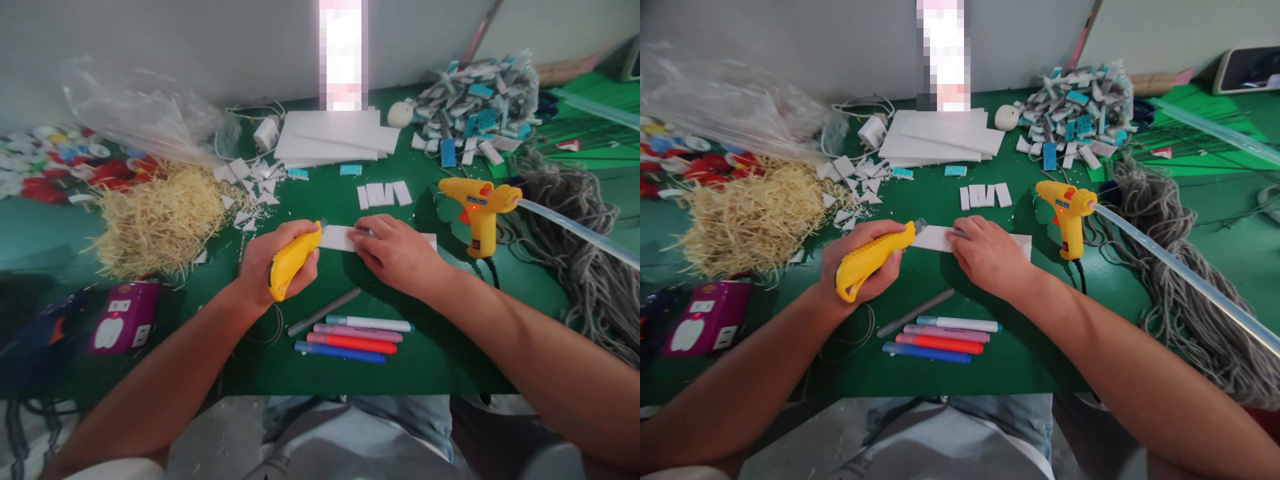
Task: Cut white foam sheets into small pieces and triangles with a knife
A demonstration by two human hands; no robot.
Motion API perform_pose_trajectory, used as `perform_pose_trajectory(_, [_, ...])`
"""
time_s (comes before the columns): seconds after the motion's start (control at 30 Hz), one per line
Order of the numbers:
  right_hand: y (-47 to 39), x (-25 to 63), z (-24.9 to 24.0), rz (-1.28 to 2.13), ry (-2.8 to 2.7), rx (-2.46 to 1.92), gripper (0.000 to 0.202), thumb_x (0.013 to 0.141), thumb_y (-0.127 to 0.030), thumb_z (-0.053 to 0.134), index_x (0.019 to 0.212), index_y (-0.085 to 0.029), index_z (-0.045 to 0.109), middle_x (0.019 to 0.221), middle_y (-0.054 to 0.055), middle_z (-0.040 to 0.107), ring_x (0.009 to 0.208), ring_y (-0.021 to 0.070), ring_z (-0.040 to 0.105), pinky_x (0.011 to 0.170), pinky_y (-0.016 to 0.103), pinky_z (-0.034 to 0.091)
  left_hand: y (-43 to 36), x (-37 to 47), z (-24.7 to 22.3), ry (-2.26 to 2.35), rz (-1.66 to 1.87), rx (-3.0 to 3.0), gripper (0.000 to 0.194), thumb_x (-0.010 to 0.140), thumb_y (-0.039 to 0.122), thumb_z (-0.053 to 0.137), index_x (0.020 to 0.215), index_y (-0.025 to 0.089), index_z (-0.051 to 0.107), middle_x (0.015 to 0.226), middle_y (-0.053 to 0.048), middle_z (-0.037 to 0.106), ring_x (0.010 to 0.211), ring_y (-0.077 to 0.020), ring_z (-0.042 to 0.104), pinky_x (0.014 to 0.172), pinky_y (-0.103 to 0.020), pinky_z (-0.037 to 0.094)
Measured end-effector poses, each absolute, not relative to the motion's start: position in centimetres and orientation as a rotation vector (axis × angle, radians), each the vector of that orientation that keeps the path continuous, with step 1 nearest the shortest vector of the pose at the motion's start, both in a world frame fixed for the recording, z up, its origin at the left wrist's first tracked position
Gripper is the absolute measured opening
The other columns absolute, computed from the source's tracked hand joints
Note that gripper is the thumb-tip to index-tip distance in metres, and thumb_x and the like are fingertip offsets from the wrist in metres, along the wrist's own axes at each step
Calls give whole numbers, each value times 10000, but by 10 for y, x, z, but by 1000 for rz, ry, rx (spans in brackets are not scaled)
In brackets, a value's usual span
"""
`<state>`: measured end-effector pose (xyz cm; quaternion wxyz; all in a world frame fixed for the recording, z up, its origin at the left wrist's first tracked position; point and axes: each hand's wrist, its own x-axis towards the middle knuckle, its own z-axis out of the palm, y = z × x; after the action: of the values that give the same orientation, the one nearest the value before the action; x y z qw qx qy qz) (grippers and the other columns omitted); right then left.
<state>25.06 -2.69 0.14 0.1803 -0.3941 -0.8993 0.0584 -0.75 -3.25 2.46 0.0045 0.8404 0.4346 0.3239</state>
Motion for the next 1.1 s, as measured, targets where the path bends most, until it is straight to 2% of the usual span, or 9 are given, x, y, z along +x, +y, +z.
perform_pose_trajectory(0.2, [-26, 250, 2, 139, -2556, -1110, 406, 1103, -233, 399, 1286, -140, 749, 1237, 195, 728, 1129, 298, 648, 907, 453, 582, -32, -6, 22, 1363, 963, 2653, 262, 926, 273, 563, 1162, 213, 658, 1020, -32, 836, 749, -170, 802, 704, -213, 619])
perform_pose_trajectory(0.4, [-26, 250, 1, 175, -2550, -1107, 401, 1090, -221, 418, 1303, -124, 744, 1244, 212, 717, 1114, 310, 646, 894, 467, 577, -30, -3, 21, 1257, 1052, 2780, 237, 922, 238, 565, 1143, 212, 645, 953, -10, 832, 659, -155, 771, 631, -218, 588])
perform_pose_trajectory(0.5, [-27, 250, 1, 145, -2560, -1120, 403, 1089, -218, 413, 1302, -125, 743, 1245, 207, 719, 1119, 305, 642, 898, 455, 573, -30, -5, 21, 1219, 1037, 2816, 250, 929, 248, 586, 1171, 226, 644, 969, -7, 832, 670, -167, 771, 643, -243, 602])
perform_pose_trajectory(0.73, [-27, 251, 5, 166, -2575, -1107, 383, 1073, -196, 435, 1296, -128, 738, 1255, 207, 720, 1124, 310, 639, 910, 470, 571, -30, -18, 19, 1337, 1332, 2656, 258, 972, 265, 588, 1223, 300, 629, 1072, -19, 815, 839, -193, 803, 757, -296, 655])
perform_pose_trajectory(0.9, [-27, 250, 3, 154, -2574, -1135, 379, 1090, -219, 433, 1290, -134, 743, 1249, 195, 723, 1123, 301, 638, 906, 452, 569, -30, -13, 15, 1329, 1299, 2667, 245, 964, 292, 577, 1201, 304, 637, 986, 6, 814, 727, -179, 774, 674, -284, 630])
perform_pose_trajectory(1.1, [-27, 250, 4, 157, -2570, -1135, 400, 1092, -216, 406, 1277, -129, 750, 1232, 204, 721, 1105, 300, 641, 893, 448, 565, -32, -10, 21, 1277, 1050, 2816, 267, 931, 277, 609, 1186, 223, 668, 992, -18, 830, 689, -168, 771, 676, -242, 618])
